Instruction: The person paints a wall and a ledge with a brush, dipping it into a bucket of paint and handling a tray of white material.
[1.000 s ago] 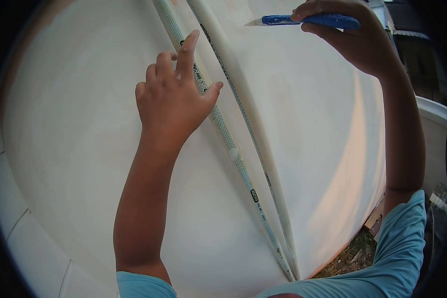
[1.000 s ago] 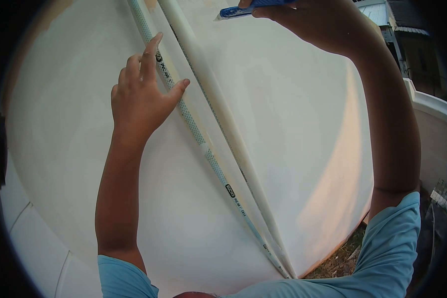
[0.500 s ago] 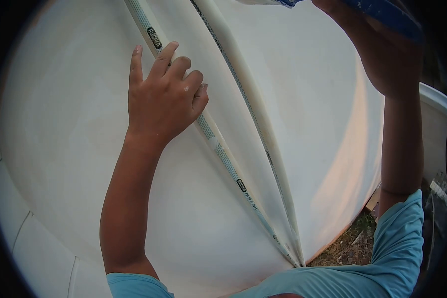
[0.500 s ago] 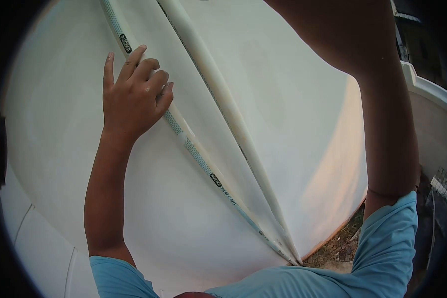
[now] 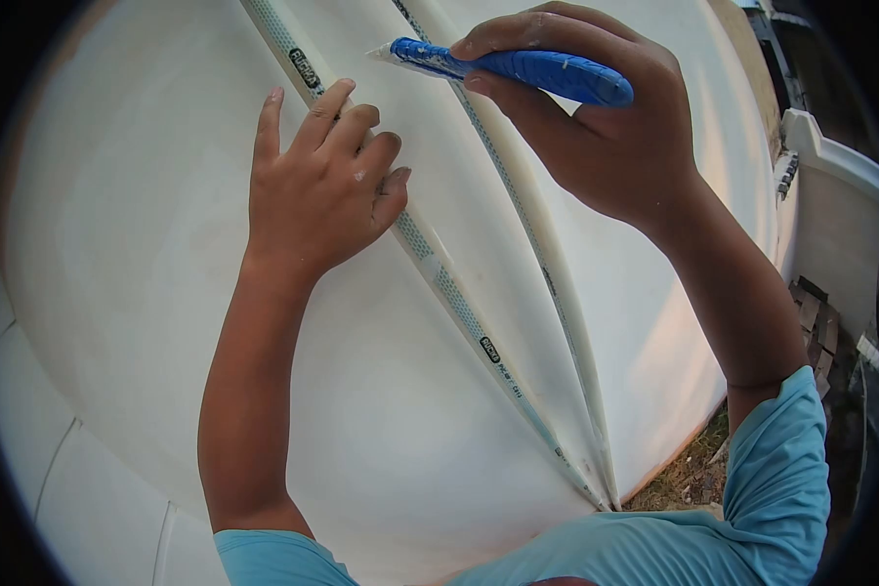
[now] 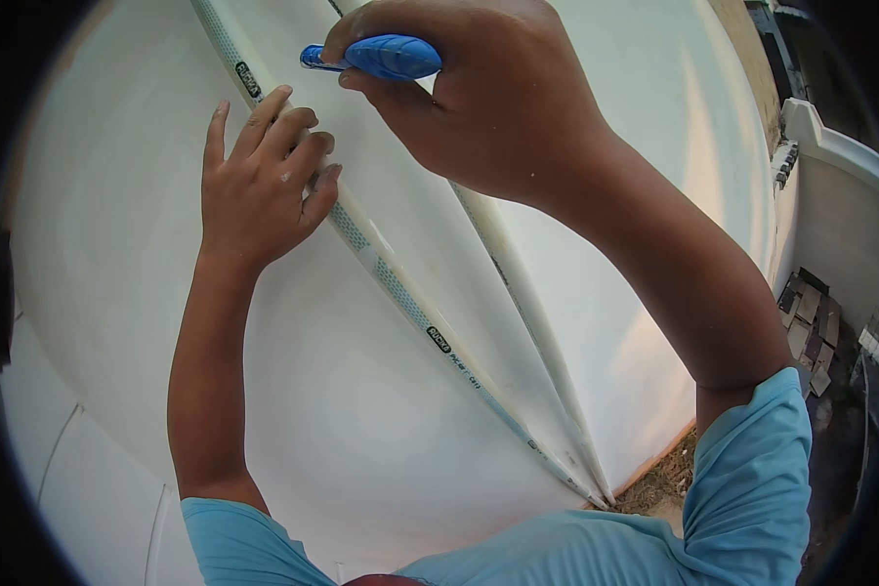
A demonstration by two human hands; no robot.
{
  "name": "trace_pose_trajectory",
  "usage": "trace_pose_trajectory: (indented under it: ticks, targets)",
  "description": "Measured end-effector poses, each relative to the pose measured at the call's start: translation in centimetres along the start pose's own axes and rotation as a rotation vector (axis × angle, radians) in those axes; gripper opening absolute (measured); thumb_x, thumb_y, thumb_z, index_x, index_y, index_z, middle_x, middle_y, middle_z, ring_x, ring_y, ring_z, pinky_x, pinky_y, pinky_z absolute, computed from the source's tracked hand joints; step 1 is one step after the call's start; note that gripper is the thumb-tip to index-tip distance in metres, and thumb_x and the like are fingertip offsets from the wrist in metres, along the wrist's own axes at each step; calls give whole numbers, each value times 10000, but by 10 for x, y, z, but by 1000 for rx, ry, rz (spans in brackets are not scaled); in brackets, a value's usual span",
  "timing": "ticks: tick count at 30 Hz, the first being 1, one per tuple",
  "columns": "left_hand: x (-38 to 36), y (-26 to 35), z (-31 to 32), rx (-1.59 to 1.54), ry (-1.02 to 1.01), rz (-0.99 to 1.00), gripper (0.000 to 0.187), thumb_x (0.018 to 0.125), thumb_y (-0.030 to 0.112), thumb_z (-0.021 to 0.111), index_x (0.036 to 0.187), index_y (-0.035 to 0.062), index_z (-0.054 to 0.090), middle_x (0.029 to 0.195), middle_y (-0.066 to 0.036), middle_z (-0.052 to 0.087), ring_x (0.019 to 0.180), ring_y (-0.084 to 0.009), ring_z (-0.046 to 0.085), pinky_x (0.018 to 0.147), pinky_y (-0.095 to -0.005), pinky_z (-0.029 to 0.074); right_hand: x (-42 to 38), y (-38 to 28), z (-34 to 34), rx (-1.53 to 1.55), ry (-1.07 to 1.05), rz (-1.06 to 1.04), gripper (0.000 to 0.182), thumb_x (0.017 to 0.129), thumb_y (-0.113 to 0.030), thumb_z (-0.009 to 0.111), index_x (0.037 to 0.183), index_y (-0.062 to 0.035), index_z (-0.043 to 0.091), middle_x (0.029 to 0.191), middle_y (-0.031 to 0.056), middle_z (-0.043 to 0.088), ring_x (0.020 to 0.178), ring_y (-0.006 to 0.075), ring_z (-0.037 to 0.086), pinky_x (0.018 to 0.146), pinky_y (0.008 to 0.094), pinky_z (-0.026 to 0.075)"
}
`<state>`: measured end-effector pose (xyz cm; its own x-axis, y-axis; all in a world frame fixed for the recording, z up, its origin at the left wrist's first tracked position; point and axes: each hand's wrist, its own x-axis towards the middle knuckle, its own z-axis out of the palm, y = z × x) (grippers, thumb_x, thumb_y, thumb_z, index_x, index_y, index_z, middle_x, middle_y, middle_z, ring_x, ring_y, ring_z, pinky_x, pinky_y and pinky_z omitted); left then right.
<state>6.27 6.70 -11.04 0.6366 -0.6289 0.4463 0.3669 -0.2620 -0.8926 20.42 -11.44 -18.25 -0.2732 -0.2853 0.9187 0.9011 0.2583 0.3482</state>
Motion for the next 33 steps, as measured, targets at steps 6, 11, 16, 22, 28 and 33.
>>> trace_pose_trajectory:
  ticks: [6,11,16,22,28,33]
  targets:
    - [2,-1,-2,30,-36,3,141,824,339,640,894,218,652,1087,57,613,1264,-167,502,1098,-532,300,61,39,44,-5,56,245,154,838,-5,634,967,-1,718,904,181,698,811,283,685,731,345,528]
    - [3,-1,-4,18,-28,-12,141,827,342,635,892,219,659,1093,43,618,1269,-171,500,1072,-519,345,91,60,54,-134,-94,170,199,820,36,593,951,-12,736,931,178,699,838,296,672,769,367,518]
    - [0,-2,-2,7,8,-29,143,829,338,635,891,213,666,1094,28,623,1276,-176,496,1045,-508,385,74,42,11,-181,-421,116,159,824,3,629,937,-21,738,938,162,705,857,279,678,779,358,519]
    - [-2,-1,0,8,4,-32,142,827,333,641,884,205,663,1092,28,621,1281,-179,492,1024,-509,405,122,46,34,-179,-202,137,151,867,-40,607,949,-19,732,969,164,702,925,289,666,807,375,517]
    - [-3,4,1,-28,6,-71,134,814,314,647,878,196,658,1090,24,615,1288,-183,486,1006,-493,421,95,45,26,-174,-380,82,156,857,-30,600,945,-26,729,913,175,692,872,314,662,785,382,515]
    - [-4,5,6,-67,52,-83,119,788,288,663,856,192,649,1087,12,605,1295,-203,481,993,-479,430,25,14,-31,-155,-108,-192,203,870,-11,676,1069,-53,687,999,121,702,1016,282,687,854,332,565]
